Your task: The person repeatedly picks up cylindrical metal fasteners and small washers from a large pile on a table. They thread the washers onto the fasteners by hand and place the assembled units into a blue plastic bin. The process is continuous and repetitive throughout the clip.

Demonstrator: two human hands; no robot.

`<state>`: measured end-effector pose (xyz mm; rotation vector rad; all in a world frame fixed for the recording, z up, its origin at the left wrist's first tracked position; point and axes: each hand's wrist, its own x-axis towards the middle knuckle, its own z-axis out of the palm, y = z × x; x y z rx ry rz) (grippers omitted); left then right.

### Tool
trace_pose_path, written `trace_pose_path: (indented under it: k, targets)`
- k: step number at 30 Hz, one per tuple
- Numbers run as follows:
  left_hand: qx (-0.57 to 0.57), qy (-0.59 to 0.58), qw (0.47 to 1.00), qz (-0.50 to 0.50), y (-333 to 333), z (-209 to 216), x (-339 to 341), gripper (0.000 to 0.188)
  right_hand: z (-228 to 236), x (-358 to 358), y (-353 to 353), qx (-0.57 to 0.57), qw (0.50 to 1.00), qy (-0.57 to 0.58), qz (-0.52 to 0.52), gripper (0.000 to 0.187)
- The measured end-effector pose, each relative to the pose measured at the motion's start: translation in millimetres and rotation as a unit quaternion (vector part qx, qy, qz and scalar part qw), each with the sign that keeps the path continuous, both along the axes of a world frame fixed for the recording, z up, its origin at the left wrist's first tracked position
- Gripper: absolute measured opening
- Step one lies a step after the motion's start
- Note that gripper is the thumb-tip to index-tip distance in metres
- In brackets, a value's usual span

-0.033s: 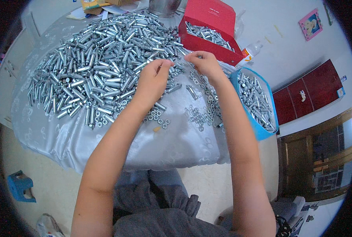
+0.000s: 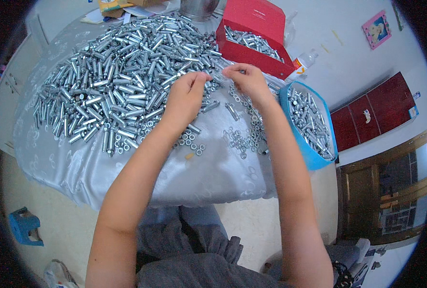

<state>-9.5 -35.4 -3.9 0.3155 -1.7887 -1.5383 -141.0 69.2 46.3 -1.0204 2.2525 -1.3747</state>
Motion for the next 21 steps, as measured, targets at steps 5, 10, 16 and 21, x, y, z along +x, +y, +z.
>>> trace_pose_path:
  k: [5,10,16,21]
  targets:
    - [-0.013,-0.042,0.999,-0.031,6,9,6,0.031,-13,54,19,-0.116,0.992,-0.013,0.040,0.019]
    - [0.061,0.046,0.997,0.026,-3,7,6,0.032,-38,50,26,-0.219,0.974,-0.062,-0.004,0.019]
    - [0.168,0.001,0.986,0.004,2,14,11,0.036,-36,29,49,-0.200,0.976,-0.080,0.013,0.015]
    - [0.048,-0.039,0.997,-0.036,18,10,14,0.038,-27,41,48,-0.312,0.876,-0.341,0.141,0.033]
